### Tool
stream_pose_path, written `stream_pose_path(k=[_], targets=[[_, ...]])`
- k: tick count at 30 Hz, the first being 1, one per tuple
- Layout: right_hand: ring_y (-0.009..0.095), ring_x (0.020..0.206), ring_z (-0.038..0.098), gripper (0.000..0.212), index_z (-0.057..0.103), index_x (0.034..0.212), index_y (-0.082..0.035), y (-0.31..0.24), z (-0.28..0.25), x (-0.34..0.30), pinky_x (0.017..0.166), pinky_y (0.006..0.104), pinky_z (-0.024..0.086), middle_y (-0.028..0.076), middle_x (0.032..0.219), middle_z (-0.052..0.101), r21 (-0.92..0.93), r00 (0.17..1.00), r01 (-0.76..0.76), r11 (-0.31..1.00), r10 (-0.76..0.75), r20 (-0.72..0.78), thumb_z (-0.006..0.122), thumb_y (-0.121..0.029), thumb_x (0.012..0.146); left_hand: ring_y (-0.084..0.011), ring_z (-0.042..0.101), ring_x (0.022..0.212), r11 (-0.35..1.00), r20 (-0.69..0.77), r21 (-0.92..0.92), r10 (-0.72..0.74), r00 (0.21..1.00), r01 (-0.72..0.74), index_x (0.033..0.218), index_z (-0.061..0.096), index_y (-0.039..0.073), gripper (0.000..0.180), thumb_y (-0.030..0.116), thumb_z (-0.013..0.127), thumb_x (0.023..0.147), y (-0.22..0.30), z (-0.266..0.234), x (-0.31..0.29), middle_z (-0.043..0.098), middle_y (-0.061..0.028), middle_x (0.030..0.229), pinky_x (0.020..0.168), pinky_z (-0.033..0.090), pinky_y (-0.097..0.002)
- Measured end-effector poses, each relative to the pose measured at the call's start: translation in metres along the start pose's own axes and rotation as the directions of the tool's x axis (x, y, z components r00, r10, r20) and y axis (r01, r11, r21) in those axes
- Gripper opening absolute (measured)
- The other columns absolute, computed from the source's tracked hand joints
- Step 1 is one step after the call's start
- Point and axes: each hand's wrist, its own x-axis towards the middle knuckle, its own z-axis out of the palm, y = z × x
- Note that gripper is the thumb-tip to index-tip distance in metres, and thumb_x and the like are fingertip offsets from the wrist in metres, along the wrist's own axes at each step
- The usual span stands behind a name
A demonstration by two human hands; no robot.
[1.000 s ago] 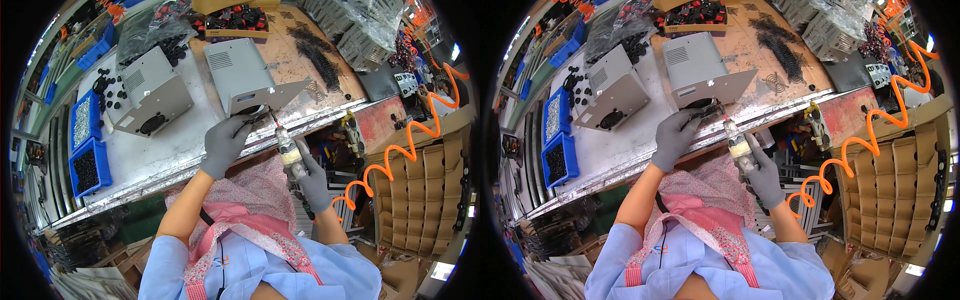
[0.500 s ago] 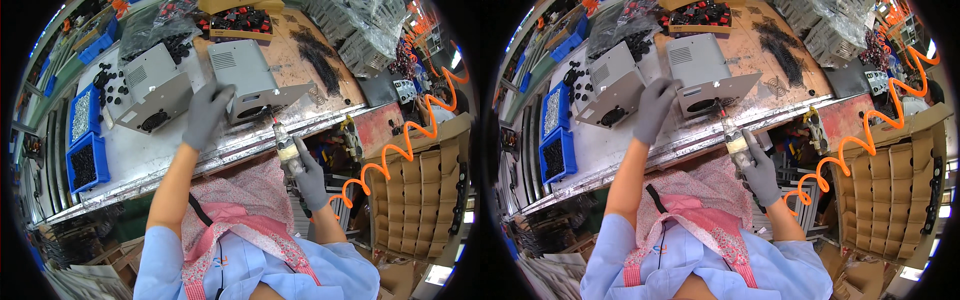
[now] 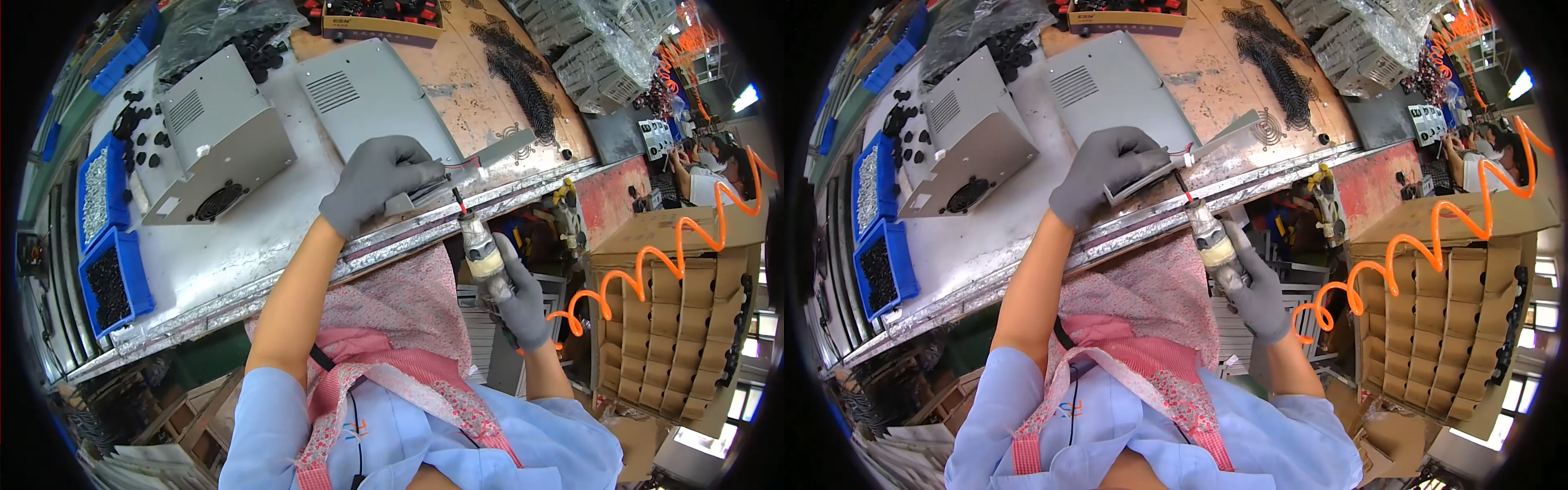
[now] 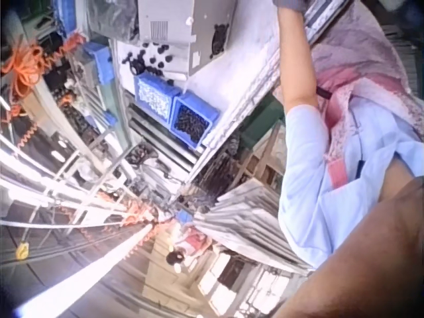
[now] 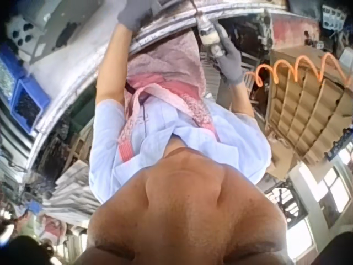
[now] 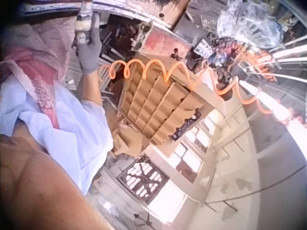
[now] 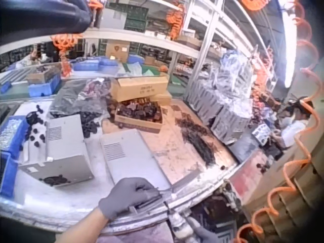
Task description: Assembling metal power supply cases using a power screwdriver on a production line.
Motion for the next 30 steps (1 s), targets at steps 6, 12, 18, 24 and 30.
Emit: stream_pose_path(k=[6, 12, 18, 24, 30], targets=[[0.015, 0.109, 0.051, 0.067, 0.028, 0.142, 0.004, 0.009, 0.0, 0.012, 0.094, 0.0287, 0.04, 0.012, 0.126, 0.053, -0.153, 0.98, 0.201, 0.968, -0.198, 0.036, 0.057, -0.031, 0.093, -0.0087, 0.058, 0.075, 0.981, -0.041, -0.185, -0.072, 0.997, 0.064, 0.092, 0.068, -0.004, 0.025, 0.019, 0.068, 0.081, 0.002, 0.001, -0.005, 0.067, -0.0059, 0.083, 0.068, 0.046, -0.0233], [0.016, 0.108, 0.052, 0.069, 0.028, 0.142, 0.004, 0.014, 0.001, 0.009, 0.092, 0.029, 0.041, 0.014, 0.123, 0.054, -0.109, 0.994, 0.11, 0.988, -0.107, 0.029, 0.056, -0.035, 0.093, -0.009, 0.059, 0.076, 0.963, -0.001, -0.254, -0.089, 0.996, 0.086, 0.093, 0.068, -0.004, 0.024, 0.017, 0.067, 0.082, 0.002, -0.004, -0.005, 0.068, -0.0067, 0.084, 0.071, 0.048, -0.0236], [0.014, 0.097, 0.056, 0.071, 0.027, 0.142, 0.005, 0.01, -0.001, 0.013, 0.083, 0.0265, 0.045, 0.011, 0.12, 0.055, -0.218, 0.98, 0.201, 0.955, -0.197, 0.043, 0.056, -0.037, 0.093, -0.0092, 0.06, 0.078, 0.967, -0.003, -0.245, -0.069, 0.998, 0.066, 0.092, 0.068, -0.004, 0.023, 0.016, 0.067, 0.082, 0.003, -0.004, -0.006, 0.068, -0.007, 0.085, 0.072, 0.048, -0.0237], [0.012, 0.088, 0.058, 0.073, 0.027, 0.143, 0.0, -0.023, -0.007, 0.008, 0.075, 0.0253, 0.047, 0.008, 0.119, 0.055, -0.035, 0.996, -0.034, 0.999, 0.037, 0.08, 0.054, -0.045, 0.092, -0.0081, 0.059, 0.078, 0.957, 0.038, -0.291, 0.015, 0.999, -0.003, 0.093, 0.068, -0.003, 0.021, 0.015, 0.066, 0.084, -0.004, -0.003, -0.002, 0.068, -0.0063, 0.086, 0.072, 0.047, -0.0225], [0.014, 0.065, 0.059, 0.074, 0.028, 0.144, -0.004, -0.046, -0.018, 0.006, 0.051, 0.0266, 0.052, 0.012, 0.088, 0.057, 0.377, 0.923, -0.318, 0.87, 0.193, 0.332, 0.045, -0.055, 0.092, -0.0084, 0.058, 0.074, 0.932, 0.019, -0.362, -0.022, 1.0, 0.027, 0.096, 0.066, -0.004, 0.02, 0.013, 0.064, 0.086, -0.001, 0.0, -0.007, 0.066, -0.0057, 0.084, 0.066, 0.047, -0.022]])
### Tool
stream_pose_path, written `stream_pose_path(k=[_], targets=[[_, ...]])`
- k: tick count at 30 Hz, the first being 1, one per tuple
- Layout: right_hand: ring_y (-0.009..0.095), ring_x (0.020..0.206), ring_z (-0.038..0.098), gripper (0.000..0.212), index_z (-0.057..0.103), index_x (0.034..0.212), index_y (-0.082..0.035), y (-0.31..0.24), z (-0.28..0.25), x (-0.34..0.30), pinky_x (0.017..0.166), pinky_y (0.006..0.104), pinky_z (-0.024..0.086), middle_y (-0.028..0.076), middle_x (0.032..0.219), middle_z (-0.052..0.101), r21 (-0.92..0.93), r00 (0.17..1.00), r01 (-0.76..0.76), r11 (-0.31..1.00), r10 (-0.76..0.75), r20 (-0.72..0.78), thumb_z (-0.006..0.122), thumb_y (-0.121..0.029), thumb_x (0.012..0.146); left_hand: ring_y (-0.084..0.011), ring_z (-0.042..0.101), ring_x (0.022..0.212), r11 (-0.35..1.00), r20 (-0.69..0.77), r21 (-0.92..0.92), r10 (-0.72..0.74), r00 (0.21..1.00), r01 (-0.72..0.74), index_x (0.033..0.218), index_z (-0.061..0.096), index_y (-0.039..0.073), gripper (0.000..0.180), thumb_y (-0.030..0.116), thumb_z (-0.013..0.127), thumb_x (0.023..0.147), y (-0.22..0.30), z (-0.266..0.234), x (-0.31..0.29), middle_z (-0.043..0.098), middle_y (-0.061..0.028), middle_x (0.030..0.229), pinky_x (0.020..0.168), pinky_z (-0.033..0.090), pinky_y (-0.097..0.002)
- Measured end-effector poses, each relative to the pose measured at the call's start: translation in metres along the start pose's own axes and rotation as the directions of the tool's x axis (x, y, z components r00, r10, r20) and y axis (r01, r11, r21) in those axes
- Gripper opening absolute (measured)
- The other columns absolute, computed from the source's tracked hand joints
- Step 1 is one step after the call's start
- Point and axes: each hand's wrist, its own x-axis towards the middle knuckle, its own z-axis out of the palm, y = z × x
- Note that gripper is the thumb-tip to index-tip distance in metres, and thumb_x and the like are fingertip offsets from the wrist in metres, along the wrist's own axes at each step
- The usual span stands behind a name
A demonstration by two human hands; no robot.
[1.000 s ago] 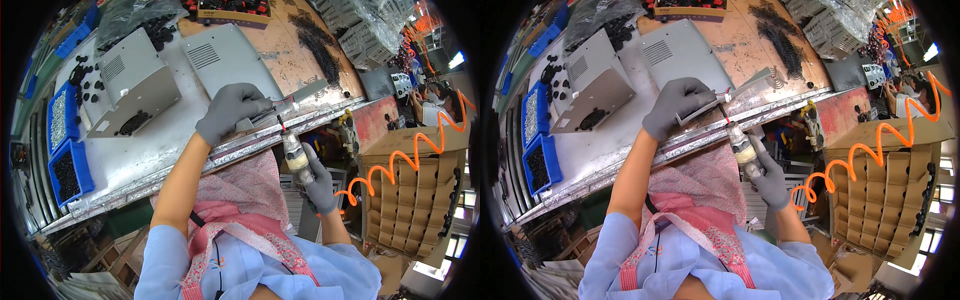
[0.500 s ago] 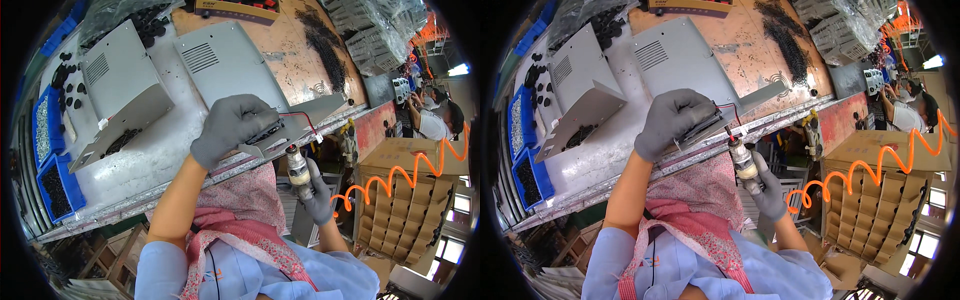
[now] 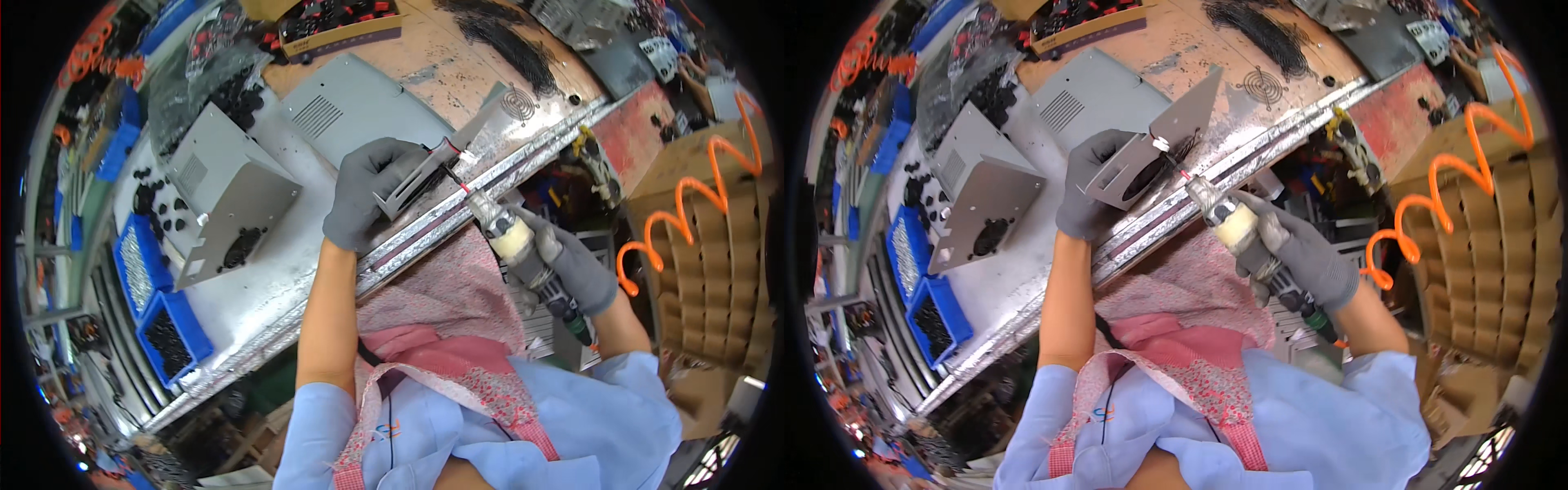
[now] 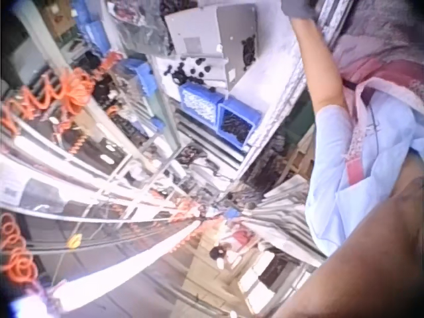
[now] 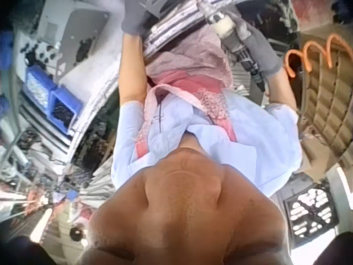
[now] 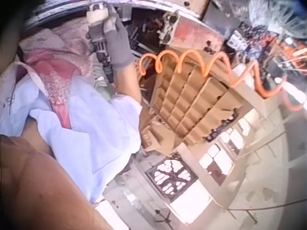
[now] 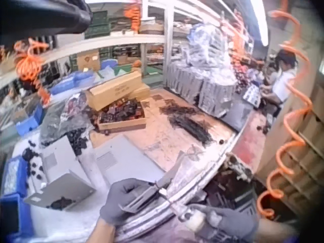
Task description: Assembling metal power supply cases using a power screwdriver on a production line.
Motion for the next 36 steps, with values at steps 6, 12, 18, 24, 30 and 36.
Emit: stream_pose_path(k=[6, 12, 18, 24, 30, 36], targets=[[0.014, 0.065, 0.059, 0.077, 0.028, 0.143, -0.002, 0.005, 0.002, 0.0, 0.05, 0.0273, 0.054, 0.01, 0.085, 0.055, 0.031, 0.996, 0.09, 0.995, -0.09, 0.006, 0.05, -0.054, 0.09, -0.0096, 0.06, 0.073, 0.992, -0.011, -0.126, 0.022, 1.0, -0.023, 0.103, 0.063, -0.004, 0.024, 0.013, 0.061, 0.088, 0.008, 0.011, -0.005, 0.066, -0.0067, 0.089, 0.066, 0.049, -0.0215], [0.013, 0.07, 0.058, 0.069, 0.029, 0.144, -0.006, 0.012, -0.003, 0.001, 0.052, 0.0259, 0.052, 0.009, 0.088, 0.056, 0.022, 0.994, 0.108, 0.994, -0.108, 0.013, 0.049, -0.048, 0.092, -0.011, 0.06, 0.079, 0.983, -0.016, 0.082, 0.165, 0.986, -0.163, 0.103, 0.062, -0.004, 0.024, 0.015, 0.06, 0.089, 0.006, 0.007, -0.006, 0.064, -0.0066, 0.092, 0.069, 0.05, -0.0246], [0.008, 0.08, 0.051, 0.058, 0.03, 0.144, -0.006, 0.028, 0.005, -0.011, 0.063, 0.0219, 0.046, 0.003, 0.094, 0.055, -0.139, 0.975, 0.18, 0.974, -0.196, -0.107, 0.049, -0.032, 0.096, -0.0169, 0.056, 0.096, 0.72, -0.319, -0.654, 0.015, 0.948, -0.232, 0.118, 0.052, -0.006, 0.034, 0.016, 0.057, 0.091, -0.015, -0.034, -0.002, 0.057, -0.0123, 0.105, 0.082, 0.049, -0.0312], [0.008, 0.084, 0.052, 0.056, 0.032, 0.144, -0.009, 0.068, 0.02, -0.005, 0.072, 0.0231, 0.045, 0.007, 0.104, 0.057, -0.408, 0.958, 0.258, 0.876, -0.285, -0.006, 0.052, -0.021, 0.094, -0.031, 0.055, 0.106, 0.526, -0.191, -0.848, -0.188, 0.963, -0.066, 0.128, 0.037, -0.01, 0.037, -0.001, 0.039, 0.092, -0.03, -0.025, -0.064, 0.046, -0.0256, 0.121, 0.091, 0.051, -0.0352], [0.012, 0.101, 0.056, 0.059, 0.03, 0.145, -0.008, 0.071, 0.048, 0.009, 0.087, 0.0265, 0.045, 0.01, 0.123, 0.056, -0.379, 0.936, 0.352, 0.856, -0.326, 0.132, 0.056, -0.016, 0.092, -0.0186, 0.059, 0.089, 0.554, -0.126, -0.832, -0.233, 0.964, 0.025, 0.132, 0.04, -0.002, 0.037, 0.01, 0.036, 0.097, -0.038, -0.03, -0.098, 0.053, -0.0198, 0.119, 0.06, 0.052, -0.0233], [0.01, 0.096, 0.055, 0.06, 0.029, 0.145, -0.008, 0.074, 0.057, 0.017, 0.086, 0.0254, 0.045, 0.009, 0.117, 0.058, -0.33, 0.932, 0.361, 0.872, -0.329, 0.152, 0.055, -0.017, 0.093, -0.0128, 0.055, 0.066, 0.608, -0.109, -0.794, -0.173, 0.979, 0.019, 0.124, 0.049, 0.001, 0.034, 0.02, 0.049, 0.096, -0.043, -0.037, -0.105, 0.059, -0.0111, 0.099, 0.045, 0.039, -0.019]])
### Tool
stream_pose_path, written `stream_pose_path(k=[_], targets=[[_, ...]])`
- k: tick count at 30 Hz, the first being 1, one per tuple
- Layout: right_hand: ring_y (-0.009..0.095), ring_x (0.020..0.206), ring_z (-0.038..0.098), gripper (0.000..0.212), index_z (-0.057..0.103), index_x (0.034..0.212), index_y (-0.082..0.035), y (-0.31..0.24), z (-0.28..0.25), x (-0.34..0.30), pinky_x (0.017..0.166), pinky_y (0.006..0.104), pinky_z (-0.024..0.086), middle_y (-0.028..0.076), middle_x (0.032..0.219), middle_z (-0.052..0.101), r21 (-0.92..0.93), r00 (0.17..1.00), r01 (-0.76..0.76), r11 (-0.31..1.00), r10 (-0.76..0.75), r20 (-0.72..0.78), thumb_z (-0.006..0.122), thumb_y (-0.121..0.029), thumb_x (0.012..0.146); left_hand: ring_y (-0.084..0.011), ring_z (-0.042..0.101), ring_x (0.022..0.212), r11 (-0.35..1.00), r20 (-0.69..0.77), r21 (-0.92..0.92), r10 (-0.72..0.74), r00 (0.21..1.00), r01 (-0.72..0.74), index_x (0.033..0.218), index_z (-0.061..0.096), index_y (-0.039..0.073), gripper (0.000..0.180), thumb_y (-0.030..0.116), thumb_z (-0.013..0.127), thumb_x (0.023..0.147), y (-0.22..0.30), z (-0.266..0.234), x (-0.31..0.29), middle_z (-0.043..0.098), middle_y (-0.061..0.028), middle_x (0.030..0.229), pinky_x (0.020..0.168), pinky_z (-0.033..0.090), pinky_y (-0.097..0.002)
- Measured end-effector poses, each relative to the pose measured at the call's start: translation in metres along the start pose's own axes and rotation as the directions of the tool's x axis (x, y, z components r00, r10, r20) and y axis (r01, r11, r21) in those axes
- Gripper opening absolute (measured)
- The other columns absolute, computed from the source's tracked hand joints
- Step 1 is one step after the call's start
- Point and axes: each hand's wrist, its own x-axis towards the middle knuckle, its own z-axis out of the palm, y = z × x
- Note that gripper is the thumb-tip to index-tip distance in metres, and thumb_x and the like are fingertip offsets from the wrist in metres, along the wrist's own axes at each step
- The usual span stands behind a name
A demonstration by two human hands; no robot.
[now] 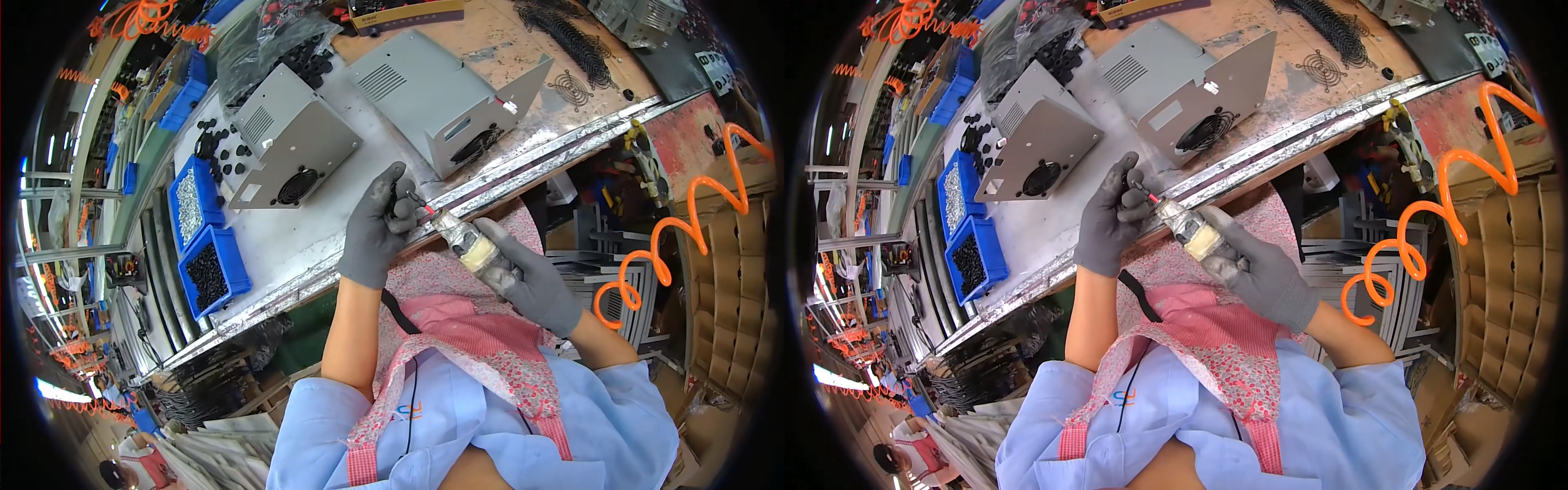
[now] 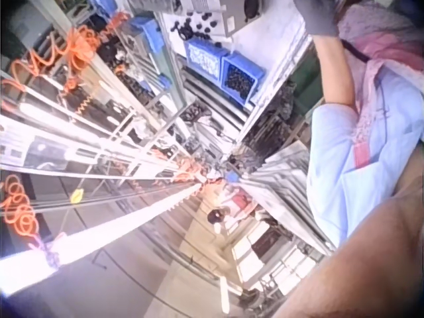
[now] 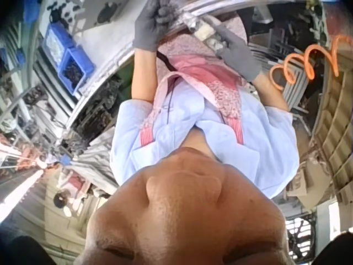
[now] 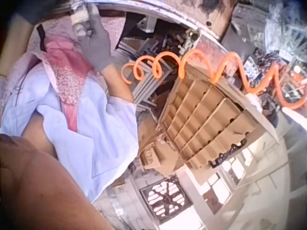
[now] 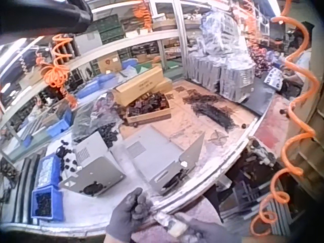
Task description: Assembling metal power supply cases using a power screwdriver on a production line.
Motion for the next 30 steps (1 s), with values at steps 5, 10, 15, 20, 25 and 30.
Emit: stream_pose_path(k=[5, 10, 15, 20, 25, 30], targets=[[0.01, 0.098, 0.055, 0.06, 0.028, 0.145, -0.006, -0.001, 0.002, 0.001, 0.087, 0.0256, 0.044, 0.009, 0.119, 0.057, 0.038, 1.0, -0.017, 0.999, 0.018, -0.018, 0.055, -0.016, 0.092, -0.0089, 0.052, 0.063, 0.997, -0.004, 0.071, -0.002, 1.0, 0.002, 0.118, 0.052, 0.002, 0.033, 0.021, 0.058, 0.092, -0.002, -0.004, -0.001, 0.058, -0.0058, 0.089, 0.043, 0.035, -0.0163], [0.011, 0.102, 0.054, 0.059, 0.028, 0.144, -0.003, -0.007, 0.002, 0.002, 0.088, 0.0253, 0.044, 0.009, 0.123, 0.054, 0.084, 0.996, -0.09, 0.992, 0.091, -0.013, 0.053, -0.015, 0.093, -0.0066, 0.045, 0.055, 0.978, -0.135, 0.204, 0.076, 0.988, -0.048, 0.11, 0.054, 0.003, 0.029, 0.02, 0.061, 0.089, -0.007, 0.029, -0.002, 0.058, -0.0025, 0.081, 0.04, 0.031, -0.015], [0.011, 0.102, 0.053, 0.058, 0.029, 0.144, -0.004, -0.015, 0.003, 0.005, 0.089, 0.0253, 0.044, 0.009, 0.124, 0.052, 0.118, 0.986, -0.168, 0.979, 0.167, 0.017, 0.053, -0.016, 0.093, -0.0036, 0.035, 0.048, 0.982, 0.094, 0.187, -0.019, 0.995, 0.001, 0.107, 0.055, 0.003, 0.028, 0.025, 0.06, 0.09, -0.005, 0.022, -0.005, 0.056, 0.0025, 0.075, 0.037, 0.027, -0.0154], [0.01, 0.097, 0.053, 0.058, 0.029, 0.144, -0.004, -0.013, 0.005, 0.005, 0.086, 0.0244, 0.045, 0.008, 0.122, 0.053, 0.093, 0.99, -0.142, 0.986, 0.141, 0.019, 0.053, -0.018, 0.094, -0.0038, 0.034, 0.045, 0.965, -0.023, 0.26, 0.017, 1.0, -0.011, 0.099, 0.056, 0.003, 0.035, 0.036, 0.06, 0.09, -0.006, 0.03, -0.006, 0.049, 0.0038, 0.067, 0.036, 0.027, -0.0163], [0.008, 0.091, 0.052, 0.058, 0.028, 0.145, -0.007, 0.0, 0.007, 0.005, 0.079, 0.0226, 0.047, 0.008, 0.117, 0.056, 0.094, 0.998, -0.059, 0.994, 0.06, -0.003, 0.053, -0.018, 0.094, -0.0044, 0.034, 0.045, 0.959, -0.077, 0.281, 0.044, 0.996, -0.021, 0.097, 0.056, 0.002, 0.04, 0.041, 0.061, 0.088, -0.009, 0.027, -0.004, 0.045, 0.0036, 0.063, 0.037, 0.027, -0.0171], [0.007, 0.076, 0.052, 0.059, 0.028, 0.146, -0.007, -0.006, 0.006, 0.004, 0.068, 0.0226, 0.049, 0.006, 0.103, 0.058, 0.131, 0.994, -0.114, 0.985, 0.112, 0.02, 0.053, -0.017, 0.094, -0.0039, 0.034, 0.045, 0.917, -0.111, 0.396, 0.107, 0.988, -0.054, 0.096, 0.057, 0.001, 0.045, 0.045, 0.062, 0.086, -0.011, 0.034, -0.006, 0.042, 0.0042, 0.059, 0.037, 0.025, -0.0173]])
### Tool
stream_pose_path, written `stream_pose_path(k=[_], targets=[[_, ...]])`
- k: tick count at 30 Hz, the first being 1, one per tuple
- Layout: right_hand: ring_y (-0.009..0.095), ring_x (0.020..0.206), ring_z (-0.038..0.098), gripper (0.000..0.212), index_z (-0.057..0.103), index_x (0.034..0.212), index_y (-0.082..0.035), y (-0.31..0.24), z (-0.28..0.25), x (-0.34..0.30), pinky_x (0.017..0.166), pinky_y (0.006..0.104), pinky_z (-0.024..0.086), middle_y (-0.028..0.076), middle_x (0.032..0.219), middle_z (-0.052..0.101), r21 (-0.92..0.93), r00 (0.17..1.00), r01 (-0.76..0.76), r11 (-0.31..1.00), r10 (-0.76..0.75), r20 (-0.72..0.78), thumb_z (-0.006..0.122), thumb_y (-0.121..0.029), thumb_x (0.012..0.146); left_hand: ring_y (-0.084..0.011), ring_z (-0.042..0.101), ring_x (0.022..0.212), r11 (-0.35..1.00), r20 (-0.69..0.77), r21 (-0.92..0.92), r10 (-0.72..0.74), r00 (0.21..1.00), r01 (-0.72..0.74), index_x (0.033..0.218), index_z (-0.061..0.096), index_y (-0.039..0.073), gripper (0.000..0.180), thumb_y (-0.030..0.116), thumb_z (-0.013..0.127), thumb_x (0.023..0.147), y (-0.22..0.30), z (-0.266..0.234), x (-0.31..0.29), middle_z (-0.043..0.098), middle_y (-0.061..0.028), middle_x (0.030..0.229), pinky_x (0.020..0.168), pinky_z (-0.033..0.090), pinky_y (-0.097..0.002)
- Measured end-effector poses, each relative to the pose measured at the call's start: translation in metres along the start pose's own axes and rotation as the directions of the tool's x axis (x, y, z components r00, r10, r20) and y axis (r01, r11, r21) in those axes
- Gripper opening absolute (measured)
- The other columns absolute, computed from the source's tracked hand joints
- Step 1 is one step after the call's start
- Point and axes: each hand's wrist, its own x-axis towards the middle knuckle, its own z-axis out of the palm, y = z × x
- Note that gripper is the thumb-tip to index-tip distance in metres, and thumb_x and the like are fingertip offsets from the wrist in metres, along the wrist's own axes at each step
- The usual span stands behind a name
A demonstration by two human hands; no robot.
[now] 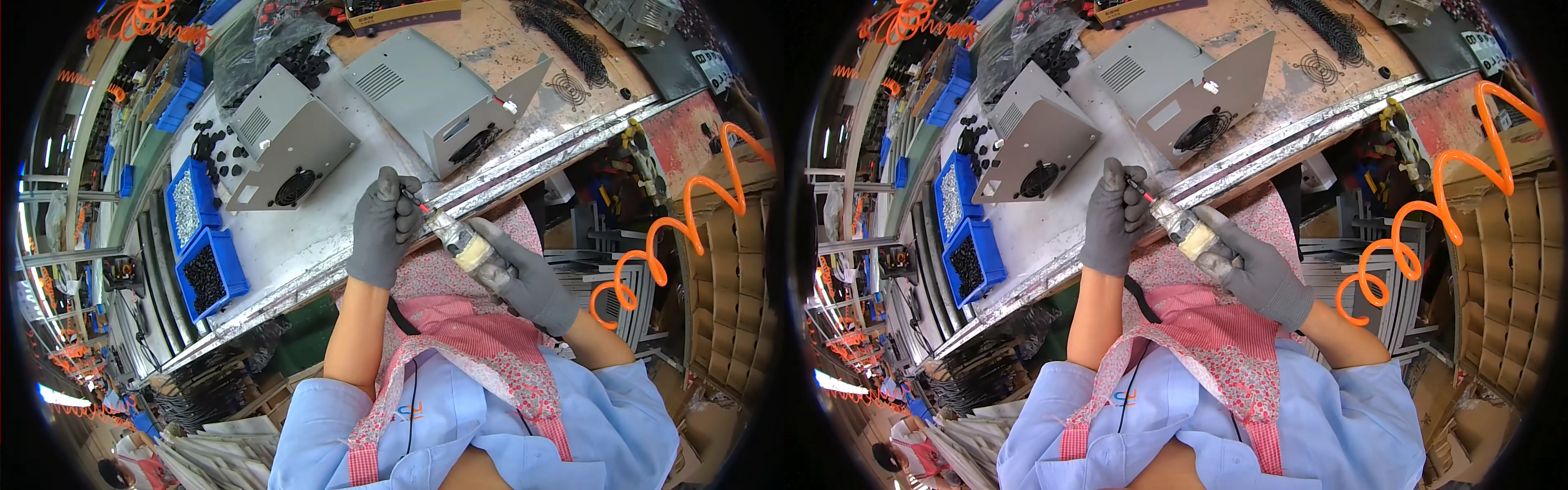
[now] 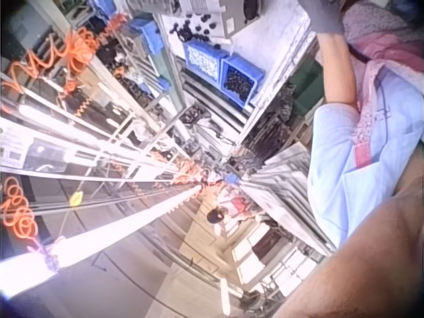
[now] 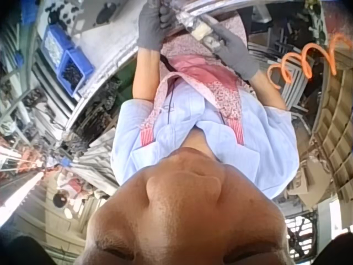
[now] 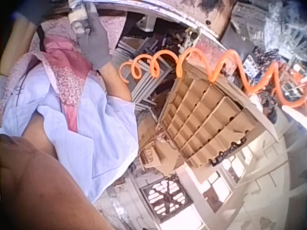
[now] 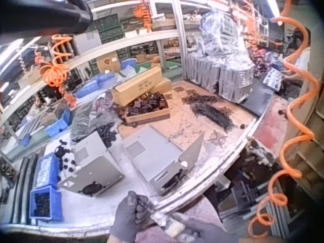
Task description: Assembling metal power supply cases using a power screwdriver on a production line.
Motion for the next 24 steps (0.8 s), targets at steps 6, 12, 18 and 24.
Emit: stream_pose_path(k=[6, 12, 18, 24], targets=[[0.007, 0.07, 0.053, 0.063, 0.027, 0.146, -0.008, -0.013, -0.008, -0.005, 0.065, 0.0216, 0.05, 0.005, 0.097, 0.057, 0.202, 0.987, -0.157, 0.967, 0.146, 0.068, 0.057, -0.017, 0.091, -0.0023, 0.031, 0.047, 0.951, -0.018, 0.288, 0.123, 0.992, -0.113, 0.096, 0.057, 0.002, 0.046, 0.046, 0.063, 0.085, 0.003, 0.006, -0.006, 0.042, 0.0042, 0.062, 0.037, 0.022, -0.0163], [0.012, 0.086, 0.061, 0.075, 0.028, 0.145, -0.008, -0.013, -0.011, -0.002, 0.077, 0.0265, 0.051, 0.008, 0.109, 0.058, -0.059, 0.991, 0.084, 0.995, -0.09, -0.098, 0.067, -0.011, 0.082, -0.0036, 0.033, 0.047, 0.998, 0.129, 0.058, 0.03, 0.991, -0.038, 0.111, 0.054, -0.001, 0.059, 0.05, 0.063, 0.084, 0.003, -0.002, 0.003, 0.042, 0.0034, 0.062, 0.04, 0.023, -0.0175], [0.034, 0.096, 0.06, 0.063, 0.048, 0.123, -0.009, -0.018, -0.04, 0.022, 0.08, 0.0392, 0.051, 0.017, 0.118, 0.053, -0.696, 0.859, 0.331, 0.637, -0.508, -0.056, 0.072, -0.008, 0.064, -0.0058, 0.045, 0.06, 0.725, 0.19, 0.631, 0.201, 0.961, -0.277, 0.118, 0.05, -0.001, 0.038, 0.016, 0.06, 0.086, 0.005, 0.017, 0.026, 0.048, 0.001, 0.07, 0.053, 0.038, -0.0204], [0.041, 0.105, 0.053, 0.054, 0.053, 0.114, -0.013, -0.006, -0.063, 0.059, 0.083, 0.043, 0.051, 0.021, 0.133, 0.038, -0.787, 0.833, 0.322, 0.526, -0.553, -0.028, 0.068, -0.008, 0.062, -0.0308, 0.06, 0.098, -0.009, 0.635, 0.772, -0.039, 0.771, -0.636, 0.13, 0.047, 0.004, 0.061, 0.009, 0.067, 0.073, 0.034, 0.019, 0.075, 0.061, -0.0189, 0.109, 0.089, 0.046, -0.0348]])
